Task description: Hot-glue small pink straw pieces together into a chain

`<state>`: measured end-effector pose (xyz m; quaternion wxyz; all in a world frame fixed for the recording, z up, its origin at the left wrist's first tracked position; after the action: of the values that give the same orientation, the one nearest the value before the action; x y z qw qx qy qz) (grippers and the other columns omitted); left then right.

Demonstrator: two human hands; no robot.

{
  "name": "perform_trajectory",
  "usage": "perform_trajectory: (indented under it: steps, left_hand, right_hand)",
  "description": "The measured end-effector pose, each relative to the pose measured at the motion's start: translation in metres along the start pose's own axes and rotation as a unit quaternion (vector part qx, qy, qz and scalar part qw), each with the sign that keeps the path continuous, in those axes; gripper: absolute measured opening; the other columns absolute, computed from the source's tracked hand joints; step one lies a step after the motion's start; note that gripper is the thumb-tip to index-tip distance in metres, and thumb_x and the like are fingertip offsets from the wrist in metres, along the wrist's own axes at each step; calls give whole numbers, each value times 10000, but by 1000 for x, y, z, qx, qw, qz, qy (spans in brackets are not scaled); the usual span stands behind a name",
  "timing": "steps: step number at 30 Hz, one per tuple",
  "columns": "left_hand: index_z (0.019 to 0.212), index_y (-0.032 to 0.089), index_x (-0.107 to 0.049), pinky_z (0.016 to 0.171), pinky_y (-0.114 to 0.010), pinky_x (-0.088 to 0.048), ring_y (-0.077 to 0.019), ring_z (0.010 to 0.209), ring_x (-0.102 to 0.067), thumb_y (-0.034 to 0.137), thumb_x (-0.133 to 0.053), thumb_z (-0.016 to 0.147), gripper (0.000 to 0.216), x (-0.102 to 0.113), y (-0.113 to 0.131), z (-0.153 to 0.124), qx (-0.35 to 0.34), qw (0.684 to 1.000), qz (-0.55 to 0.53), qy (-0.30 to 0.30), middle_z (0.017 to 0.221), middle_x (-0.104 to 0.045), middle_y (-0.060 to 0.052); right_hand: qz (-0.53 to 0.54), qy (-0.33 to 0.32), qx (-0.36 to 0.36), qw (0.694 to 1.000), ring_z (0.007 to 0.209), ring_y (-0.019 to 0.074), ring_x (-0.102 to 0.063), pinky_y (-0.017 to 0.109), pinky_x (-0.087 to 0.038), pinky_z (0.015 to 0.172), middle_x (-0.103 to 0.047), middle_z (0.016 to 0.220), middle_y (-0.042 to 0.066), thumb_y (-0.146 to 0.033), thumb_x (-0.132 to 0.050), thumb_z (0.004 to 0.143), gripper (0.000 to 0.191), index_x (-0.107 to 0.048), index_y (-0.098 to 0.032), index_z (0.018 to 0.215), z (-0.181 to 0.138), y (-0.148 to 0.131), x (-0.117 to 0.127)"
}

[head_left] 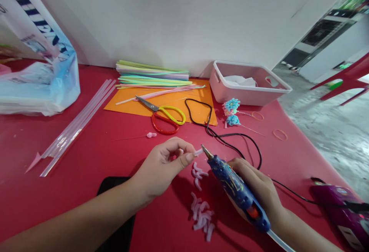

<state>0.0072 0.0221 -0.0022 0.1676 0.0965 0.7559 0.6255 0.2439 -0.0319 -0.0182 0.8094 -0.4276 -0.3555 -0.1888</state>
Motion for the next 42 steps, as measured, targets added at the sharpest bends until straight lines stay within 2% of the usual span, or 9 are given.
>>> perform_trajectory:
  steps: [7, 12, 17, 21, 25, 31, 36, 42]
  left_hand:
    - [799, 189, -636, 612, -270, -276, -108, 623, -364, 388, -725, 834, 221, 1, -1, -1, 9, 1000, -15, 7, 701, -479, 50]
    - [800, 187, -629, 628, -266, -284, -106, 637, -368, 376, -716, 843, 213, 1, -1, -1, 21, 1000, -11, 13, 702, -475, 51]
    - [774, 181, -608, 600, -266, -270, -94, 602, -343, 381, -715, 850, 239, -1, 3, -2, 28, 999, -11, 19, 664, -463, 64]
    - [764, 168, -608, 623, -257, -298, -88, 616, -375, 371, -720, 856, 249, -2, 3, -2, 31, 999, -19, 6, 671, -496, 59]
    - [780, 158, -623, 669, -247, -333, -88, 653, -423, 374, -717, 863, 250, -2, 4, -2, 26, 999, -30, 0, 702, -535, 50]
    - [786, 156, -629, 655, -243, -325, -84, 638, -400, 359, -714, 861, 233, -1, 4, -2, 27, 999, -27, 5, 688, -519, 56]
    - [807, 154, -633, 716, -252, -362, -104, 714, -460, 362, -715, 860, 229, 0, 1, -2, 16, 1000, -21, -4, 758, -561, 31]
    - [801, 160, -637, 696, -235, -359, -88, 688, -454, 337, -719, 863, 204, -1, 0, -2, 5, 999, -34, -1, 737, -553, 44]
  right_hand:
    - [-34, 12, -12, 999, 693, 158, -581, 253, -476, 624, -593, 822, 8, -146, -573, 898, 167, -521, -251, 1017, -1, 2, -1]
    - [-29, 45, -31, 998, 652, 141, -566, 236, -458, 596, -578, 801, -7, -117, -576, 896, 179, -515, -252, 996, -2, 0, -1]
    - [4, 7, -1, 1000, 735, 160, -584, 262, -468, 674, -597, 867, 8, -155, -598, 868, 197, -522, -247, 1025, 0, 1, -3]
    - [8, -7, -6, 1000, 764, 167, -590, 275, -470, 706, -607, 890, 13, -175, -598, 874, 203, -515, -248, 1045, 0, 2, -4]
    - [10, -6, -14, 1000, 770, 161, -591, 272, -464, 714, -607, 889, 6, -167, -594, 879, 199, -517, -252, 1041, -1, 4, -5]
    - [12, -7, -13, 1000, 767, 166, -599, 276, -466, 714, -620, 884, 9, -179, -581, 897, 182, -527, -250, 1055, -1, 5, -6]
    - [6, -10, -11, 1000, 764, 169, -594, 277, -469, 713, -605, 871, 8, -170, -595, 887, 187, -517, -251, 1036, -1, 4, -5]
    - [-17, 4, -7, 1000, 720, 151, -571, 248, -463, 668, -583, 842, 0, -166, -590, 879, 184, -505, -247, 1021, 0, 2, -2]
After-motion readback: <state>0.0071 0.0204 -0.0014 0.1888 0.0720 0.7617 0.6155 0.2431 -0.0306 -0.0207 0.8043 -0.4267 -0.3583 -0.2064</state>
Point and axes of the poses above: each hand's wrist, its own z-axis towards the middle knuckle, its own x-axis out of the back of the hand, y = z × x, the point moved 1 cm from there along z, towards the middle knuckle
